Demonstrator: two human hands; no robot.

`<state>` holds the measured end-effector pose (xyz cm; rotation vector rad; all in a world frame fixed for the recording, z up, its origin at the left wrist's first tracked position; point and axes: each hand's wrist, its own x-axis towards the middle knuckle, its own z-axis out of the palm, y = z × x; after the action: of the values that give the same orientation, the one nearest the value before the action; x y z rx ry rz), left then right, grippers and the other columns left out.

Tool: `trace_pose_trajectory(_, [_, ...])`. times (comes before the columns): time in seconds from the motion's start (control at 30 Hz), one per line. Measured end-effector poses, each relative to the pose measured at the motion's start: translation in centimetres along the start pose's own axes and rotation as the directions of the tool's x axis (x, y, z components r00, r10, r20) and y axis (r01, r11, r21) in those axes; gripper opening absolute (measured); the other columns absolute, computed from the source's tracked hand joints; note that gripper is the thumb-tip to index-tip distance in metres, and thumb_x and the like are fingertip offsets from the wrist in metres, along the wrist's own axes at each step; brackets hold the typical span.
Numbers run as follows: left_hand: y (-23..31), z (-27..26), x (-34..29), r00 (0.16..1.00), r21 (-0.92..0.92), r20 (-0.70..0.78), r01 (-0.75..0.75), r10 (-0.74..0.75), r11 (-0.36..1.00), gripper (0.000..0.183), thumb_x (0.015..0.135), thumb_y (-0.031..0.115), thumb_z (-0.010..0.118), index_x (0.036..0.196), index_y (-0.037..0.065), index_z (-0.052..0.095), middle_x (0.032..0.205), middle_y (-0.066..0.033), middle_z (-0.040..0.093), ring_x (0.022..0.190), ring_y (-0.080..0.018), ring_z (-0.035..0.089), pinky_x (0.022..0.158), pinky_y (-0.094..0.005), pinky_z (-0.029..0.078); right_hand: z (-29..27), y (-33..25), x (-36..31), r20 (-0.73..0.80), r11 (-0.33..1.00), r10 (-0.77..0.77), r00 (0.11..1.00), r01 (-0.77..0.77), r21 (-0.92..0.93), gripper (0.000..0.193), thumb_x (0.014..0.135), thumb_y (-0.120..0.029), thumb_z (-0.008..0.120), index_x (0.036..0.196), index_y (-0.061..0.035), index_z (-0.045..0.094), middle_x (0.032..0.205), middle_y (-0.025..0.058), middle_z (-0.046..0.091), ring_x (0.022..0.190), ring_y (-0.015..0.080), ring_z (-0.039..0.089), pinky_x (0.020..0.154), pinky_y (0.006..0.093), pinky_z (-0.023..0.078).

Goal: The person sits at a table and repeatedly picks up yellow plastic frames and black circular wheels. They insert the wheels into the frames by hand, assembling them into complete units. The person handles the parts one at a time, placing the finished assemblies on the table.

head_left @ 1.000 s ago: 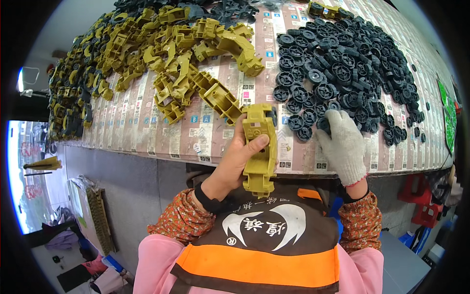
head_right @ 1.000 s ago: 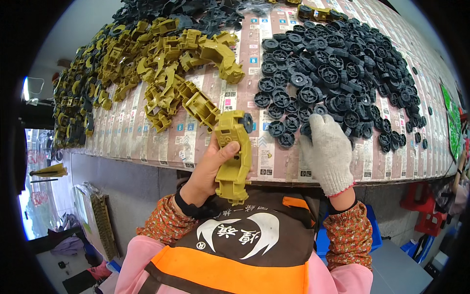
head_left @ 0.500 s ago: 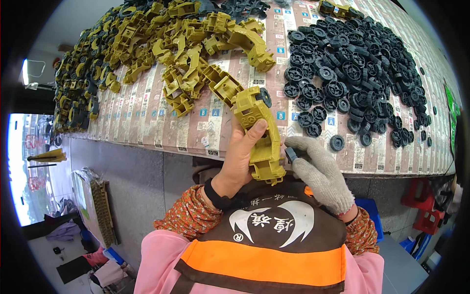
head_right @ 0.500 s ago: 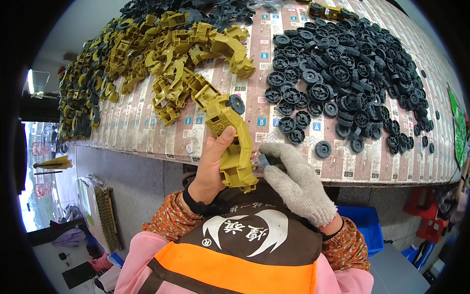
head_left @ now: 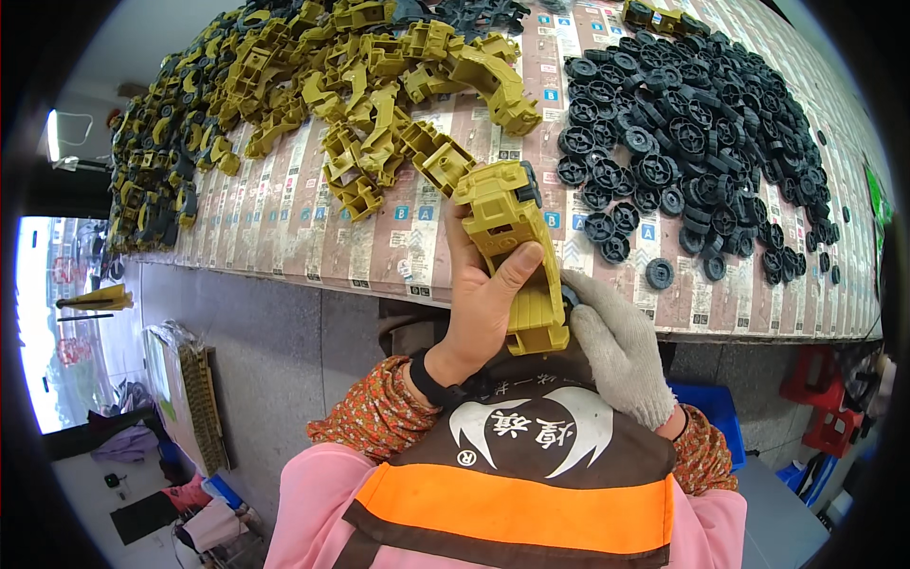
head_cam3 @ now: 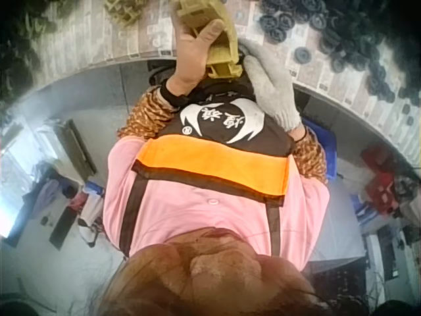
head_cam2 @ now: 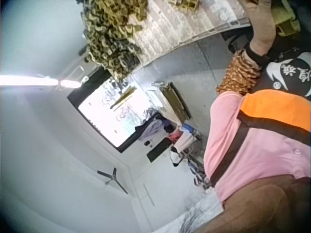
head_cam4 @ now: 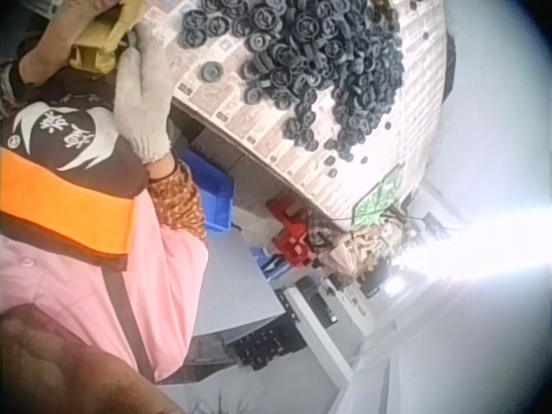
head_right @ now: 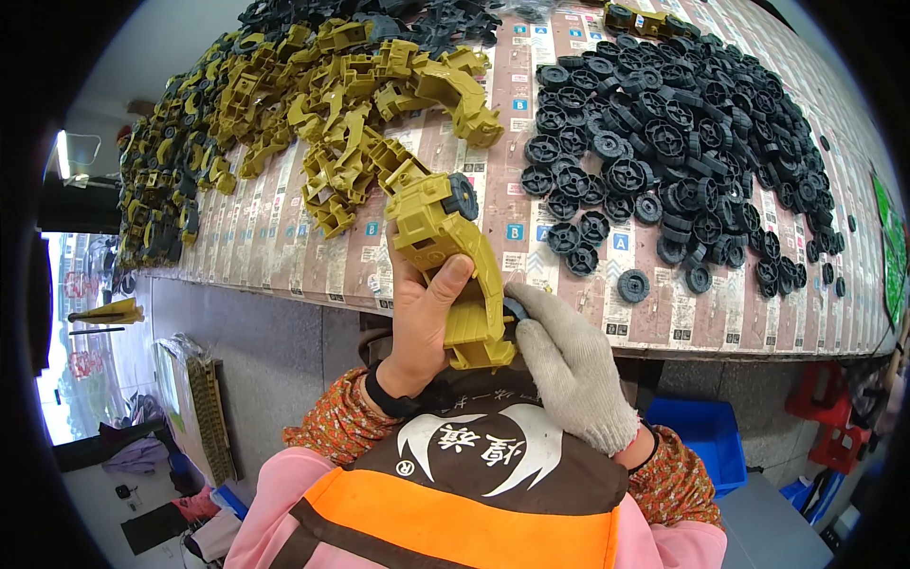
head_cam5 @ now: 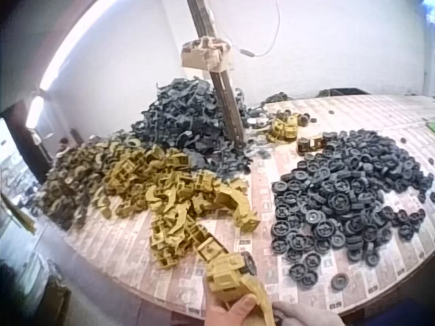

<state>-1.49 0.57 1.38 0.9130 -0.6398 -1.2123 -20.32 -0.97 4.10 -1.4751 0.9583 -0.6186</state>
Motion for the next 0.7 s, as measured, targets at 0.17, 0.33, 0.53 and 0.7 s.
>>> trace_pose_trajectory(0.17, [-0.2,-0.6,0.2,0.998,-0.051,0.026,0.061,-0.060,0.997,0.068,0.103,0.006,0.069,0.155,0.016,0.027,0.131,-0.0040,0.058,0.116,-0.0137,0.063,0.097,-0.0327,0.057,-0.1,1.7,0.6,0.024,0.937,0.189,0.982,-0.187,0.296,0.042,0.102,-0.008,0.059,0.142,0.0054,0.059,0.128,0.0183,0.070,0.118,0.0227,0.067,0.101,0.0340,0.052])
trace_pose_trajectory(0.33, [-0.3,-0.4,0.1,1.000,0.079,0.025,-0.009,0.007,0.997,0.073,0.102,0.004,0.070,0.157,0.017,0.025,0.137,-0.0048,0.055,0.121,-0.0158,0.061,0.101,-0.0345,0.055,0.4,0.1,0.4,-0.048,0.958,0.164,0.985,-0.148,0.244,0.041,0.100,-0.005,0.063,0.140,0.0041,0.060,0.118,0.0131,0.070,0.105,0.0145,0.067,0.090,0.0291,0.055])
trace_pose_trajectory(0.53, [-0.3,0.0,-0.2,0.995,0.158,-0.020,-0.090,0.094,0.983,0.077,0.100,0.003,0.071,0.159,0.015,0.024,0.140,-0.0050,0.053,0.123,-0.0158,0.059,0.103,-0.0336,0.054,1.0,0.8,0.0,-0.132,0.994,0.041,0.990,-0.027,0.107,0.034,0.098,-0.003,0.066,0.131,0.0034,0.062,0.112,0.0118,0.070,0.098,0.0150,0.069,0.084,0.0301,0.056])
trace_pose_trajectory(0.7, [-0.4,-0.4,-0.1,0.995,0.129,-0.036,-0.086,0.091,0.988,0.078,0.100,0.003,0.071,0.160,0.015,0.023,0.136,-0.0050,0.056,0.119,-0.0152,0.061,0.101,-0.0329,0.054,0.9,0.5,0.3,-0.130,0.993,0.077,0.989,-0.065,0.095,0.029,0.098,-0.006,0.066,0.126,0.0025,0.062,0.108,0.0126,0.070,0.092,0.0161,0.070,0.081,0.0315,0.057])
